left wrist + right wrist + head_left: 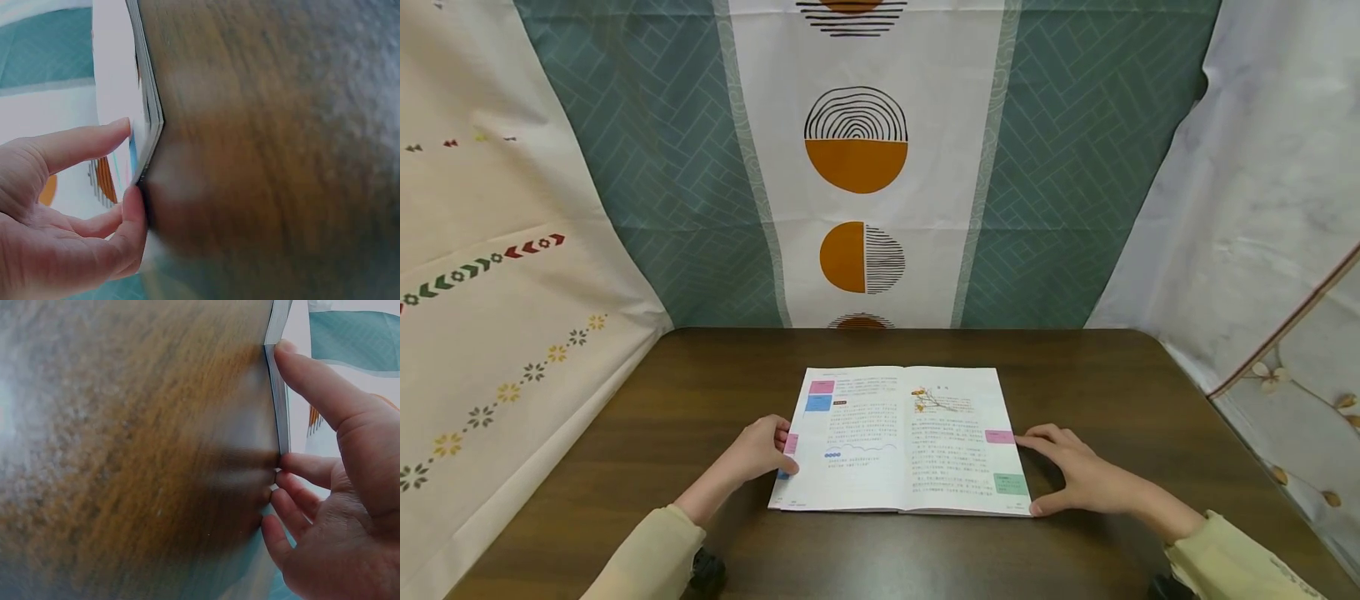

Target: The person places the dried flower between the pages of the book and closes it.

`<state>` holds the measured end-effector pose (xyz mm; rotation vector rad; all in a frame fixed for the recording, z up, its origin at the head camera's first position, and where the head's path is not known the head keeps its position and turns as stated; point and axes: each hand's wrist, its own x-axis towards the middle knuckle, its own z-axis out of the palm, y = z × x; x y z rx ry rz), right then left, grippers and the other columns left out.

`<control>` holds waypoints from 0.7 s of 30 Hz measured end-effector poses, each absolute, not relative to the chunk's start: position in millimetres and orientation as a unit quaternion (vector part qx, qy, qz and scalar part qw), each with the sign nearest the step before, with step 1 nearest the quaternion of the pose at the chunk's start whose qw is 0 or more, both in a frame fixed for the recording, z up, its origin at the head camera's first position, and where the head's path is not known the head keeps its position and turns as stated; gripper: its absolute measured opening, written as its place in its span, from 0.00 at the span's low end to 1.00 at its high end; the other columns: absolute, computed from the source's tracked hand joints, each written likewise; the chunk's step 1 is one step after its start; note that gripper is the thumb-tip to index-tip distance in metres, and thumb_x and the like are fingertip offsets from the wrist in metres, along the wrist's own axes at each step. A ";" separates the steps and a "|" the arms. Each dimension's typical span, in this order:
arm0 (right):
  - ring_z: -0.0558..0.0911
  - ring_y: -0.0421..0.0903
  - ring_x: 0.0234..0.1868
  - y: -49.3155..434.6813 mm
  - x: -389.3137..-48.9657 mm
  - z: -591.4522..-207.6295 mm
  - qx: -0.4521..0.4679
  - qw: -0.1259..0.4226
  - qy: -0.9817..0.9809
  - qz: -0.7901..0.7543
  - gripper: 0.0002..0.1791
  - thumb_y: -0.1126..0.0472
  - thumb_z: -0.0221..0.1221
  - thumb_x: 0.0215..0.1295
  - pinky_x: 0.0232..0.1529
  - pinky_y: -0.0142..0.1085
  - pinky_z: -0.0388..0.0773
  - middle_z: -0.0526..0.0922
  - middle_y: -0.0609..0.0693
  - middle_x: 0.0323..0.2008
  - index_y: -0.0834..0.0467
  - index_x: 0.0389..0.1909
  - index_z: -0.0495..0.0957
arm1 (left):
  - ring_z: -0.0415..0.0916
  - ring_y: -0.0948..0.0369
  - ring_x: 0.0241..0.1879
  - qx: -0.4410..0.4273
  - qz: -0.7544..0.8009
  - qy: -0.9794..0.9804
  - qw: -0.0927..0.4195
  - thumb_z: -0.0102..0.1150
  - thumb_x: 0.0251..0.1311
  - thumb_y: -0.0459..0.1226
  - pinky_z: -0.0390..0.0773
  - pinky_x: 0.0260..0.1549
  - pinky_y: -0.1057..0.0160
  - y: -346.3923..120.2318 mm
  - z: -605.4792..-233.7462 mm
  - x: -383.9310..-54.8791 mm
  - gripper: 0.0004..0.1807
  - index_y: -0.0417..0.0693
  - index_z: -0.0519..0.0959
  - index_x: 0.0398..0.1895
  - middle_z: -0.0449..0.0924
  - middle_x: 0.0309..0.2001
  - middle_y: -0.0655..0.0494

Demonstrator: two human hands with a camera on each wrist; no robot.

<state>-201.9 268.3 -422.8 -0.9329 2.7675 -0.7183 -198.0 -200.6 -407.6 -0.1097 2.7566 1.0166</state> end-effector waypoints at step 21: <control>0.68 0.57 0.58 268.9 -200.4 -423.5 -0.311 0.052 0.920 -0.231 0.50 0.37 0.73 0.45 0.52 0.57 0.69 0.70 0.54 0.60 0.57 0.68 0.69 | 0.73 0.52 0.48 -0.002 0.430 0.897 0.100 0.75 0.45 0.29 0.81 0.48 0.56 -206.6 -395.5 -202.3 0.43 0.29 0.62 0.63 0.70 0.54 0.38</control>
